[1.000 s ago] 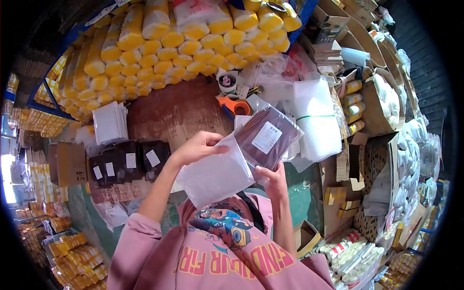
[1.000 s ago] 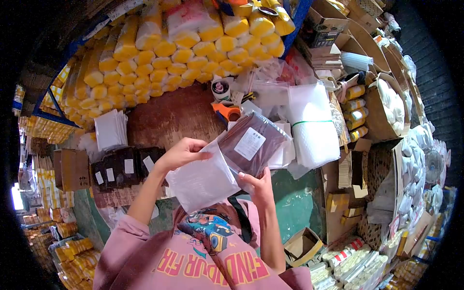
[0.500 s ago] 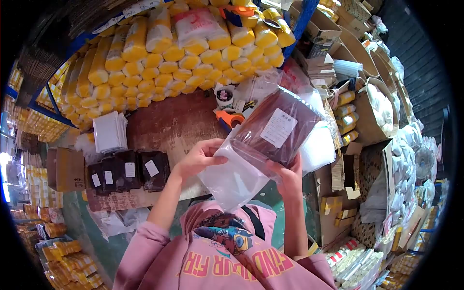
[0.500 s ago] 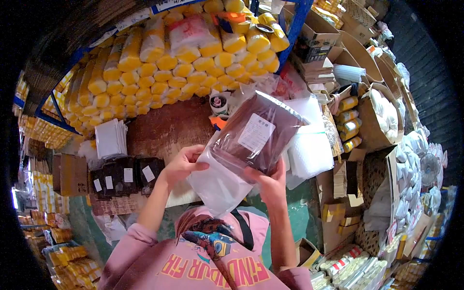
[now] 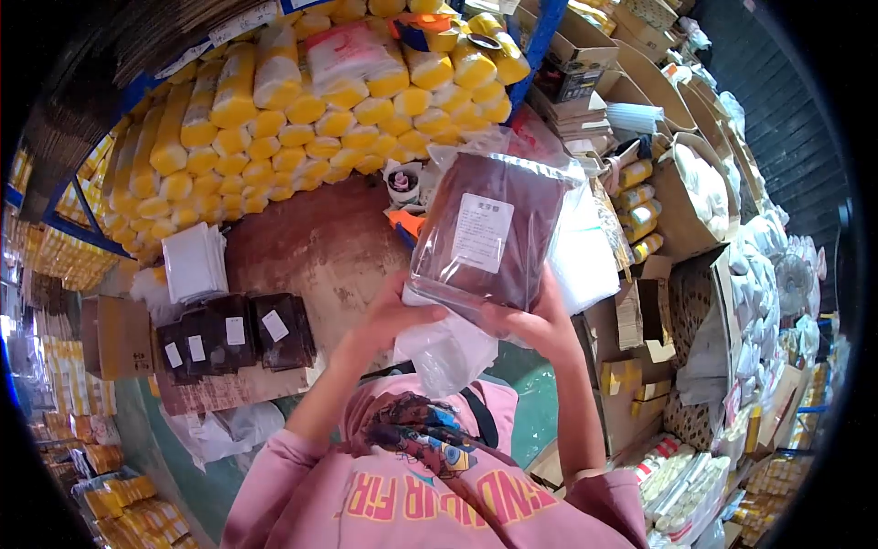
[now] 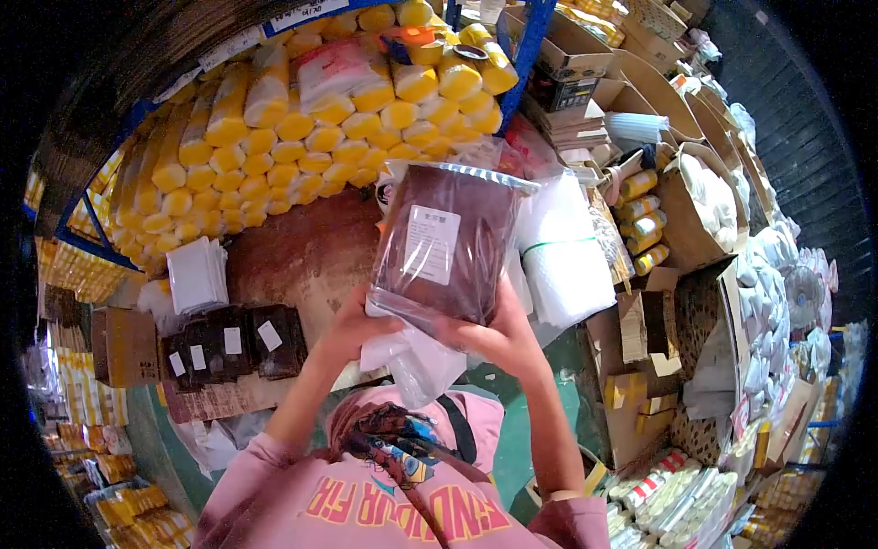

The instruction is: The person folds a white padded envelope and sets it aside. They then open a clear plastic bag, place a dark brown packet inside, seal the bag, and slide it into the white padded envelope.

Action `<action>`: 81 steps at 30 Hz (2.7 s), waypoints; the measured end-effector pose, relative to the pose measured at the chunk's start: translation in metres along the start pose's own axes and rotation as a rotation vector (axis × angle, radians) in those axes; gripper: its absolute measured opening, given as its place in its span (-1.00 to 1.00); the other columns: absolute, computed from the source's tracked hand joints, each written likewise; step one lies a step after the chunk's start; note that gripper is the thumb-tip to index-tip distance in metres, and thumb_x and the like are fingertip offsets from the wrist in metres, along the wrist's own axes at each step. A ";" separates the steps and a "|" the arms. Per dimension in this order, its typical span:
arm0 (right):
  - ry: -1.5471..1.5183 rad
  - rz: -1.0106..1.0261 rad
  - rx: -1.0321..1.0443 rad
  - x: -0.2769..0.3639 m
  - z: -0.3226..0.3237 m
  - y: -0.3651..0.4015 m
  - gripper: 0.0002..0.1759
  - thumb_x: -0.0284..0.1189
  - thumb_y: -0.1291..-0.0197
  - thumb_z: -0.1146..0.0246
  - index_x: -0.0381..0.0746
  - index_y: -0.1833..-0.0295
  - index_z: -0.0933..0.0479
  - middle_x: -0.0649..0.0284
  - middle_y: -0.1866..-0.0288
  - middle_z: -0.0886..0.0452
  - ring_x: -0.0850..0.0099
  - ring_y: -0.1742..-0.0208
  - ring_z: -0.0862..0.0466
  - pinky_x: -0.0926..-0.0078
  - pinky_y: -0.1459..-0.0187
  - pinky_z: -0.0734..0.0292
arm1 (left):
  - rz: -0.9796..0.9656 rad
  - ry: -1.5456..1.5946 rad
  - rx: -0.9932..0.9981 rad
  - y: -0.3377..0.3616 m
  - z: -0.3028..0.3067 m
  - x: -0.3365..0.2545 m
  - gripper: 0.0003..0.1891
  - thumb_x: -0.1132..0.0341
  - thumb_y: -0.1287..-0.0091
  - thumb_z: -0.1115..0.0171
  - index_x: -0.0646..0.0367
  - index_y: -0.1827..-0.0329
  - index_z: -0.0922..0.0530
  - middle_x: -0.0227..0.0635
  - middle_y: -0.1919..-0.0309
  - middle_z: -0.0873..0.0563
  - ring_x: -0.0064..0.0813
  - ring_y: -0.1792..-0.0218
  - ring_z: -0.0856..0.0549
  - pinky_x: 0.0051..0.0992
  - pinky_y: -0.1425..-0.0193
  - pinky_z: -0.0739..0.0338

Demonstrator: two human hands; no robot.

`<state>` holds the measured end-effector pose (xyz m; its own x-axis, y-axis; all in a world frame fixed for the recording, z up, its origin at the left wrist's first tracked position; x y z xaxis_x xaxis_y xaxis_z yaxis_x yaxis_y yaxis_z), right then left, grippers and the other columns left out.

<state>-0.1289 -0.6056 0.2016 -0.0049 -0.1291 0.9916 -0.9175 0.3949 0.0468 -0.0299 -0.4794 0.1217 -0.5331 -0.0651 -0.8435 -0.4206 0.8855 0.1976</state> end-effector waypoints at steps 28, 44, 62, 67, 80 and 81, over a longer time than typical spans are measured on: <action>0.487 0.654 0.293 0.112 -0.050 -0.012 -0.61 -0.70 0.04 -0.48 -0.28 0.09 -0.52 0.17 0.19 -0.75 0.29 0.05 -0.72 0.42 0.12 -0.60 | -0.255 0.398 -0.277 0.025 0.069 -0.047 -0.33 0.58 -0.04 -0.43 0.23 -0.29 -0.41 -0.14 0.00 -0.68 -0.22 0.05 -0.72 -0.21 -0.08 -0.66; -0.304 0.200 0.423 0.063 -0.057 -0.057 0.37 -0.48 0.31 -0.68 -0.10 -0.58 0.10 0.01 -0.51 -0.19 0.22 -0.52 -0.24 0.19 -0.35 -0.26 | -0.419 0.062 -0.311 0.055 0.045 -0.130 -0.27 0.64 0.03 -0.47 0.30 -0.30 -0.41 -0.16 -0.06 -0.67 -0.32 -0.02 -0.71 -0.35 -0.11 -0.64; -0.137 -0.044 0.412 -0.021 -0.091 -0.047 -0.46 -0.52 -0.14 -0.43 -0.36 -0.24 -0.45 0.22 -0.10 -0.61 0.45 -0.12 -0.54 0.46 -0.19 -0.41 | -0.611 -0.429 -0.509 0.077 0.059 -0.148 -0.06 0.48 0.27 -0.66 0.23 -0.30 -0.34 -0.28 -0.09 -0.61 -0.45 -0.11 -0.62 -0.36 -0.22 -0.52; -0.078 0.006 0.448 -0.007 -0.097 -0.052 -0.48 -0.47 -0.20 -0.37 -0.35 -0.26 -0.43 0.23 -0.13 -0.58 0.46 -0.12 -0.52 0.45 -0.19 -0.40 | -0.642 -0.274 -0.427 0.075 0.061 -0.148 0.10 0.41 0.39 -0.75 0.24 -0.34 -0.27 -0.27 -0.12 -0.58 -0.40 -0.15 -0.59 -0.32 -0.25 -0.50; 0.087 0.126 0.569 0.017 -0.093 -0.036 -0.74 -0.42 -0.27 -0.36 -0.32 0.00 -0.62 0.30 0.12 -0.66 0.51 0.05 -0.59 0.50 -0.01 -0.49 | -0.962 -0.445 -0.440 0.095 0.031 -0.189 0.12 0.02 0.46 -0.80 0.26 -0.20 -0.32 -0.25 -0.09 -0.60 -0.50 -0.09 -0.59 -0.39 -0.20 -0.48; 0.158 0.055 0.574 0.010 -0.089 -0.036 -0.72 -0.39 -0.28 -0.36 -0.32 -0.02 -0.61 0.29 0.11 -0.65 0.52 0.06 -0.58 0.52 0.01 -0.49 | -0.934 -0.386 -0.427 0.092 0.025 -0.195 0.11 0.03 0.45 -0.81 0.27 -0.20 -0.31 -0.26 -0.08 -0.60 -0.50 -0.10 -0.59 -0.39 -0.21 -0.47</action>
<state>-0.0602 -0.5402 0.2206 -0.0395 0.0321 0.9987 -0.9860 -0.1633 -0.0338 0.0539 -0.3742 0.2916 0.3623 -0.4132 -0.8355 -0.7985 0.3247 -0.5069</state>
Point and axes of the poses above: each hand's wrist, its own y-axis away from the middle knuckle, its own z-axis out of the back of the hand, x = y × z, the point moved 10 cm from there along -y, towards the middle knuckle
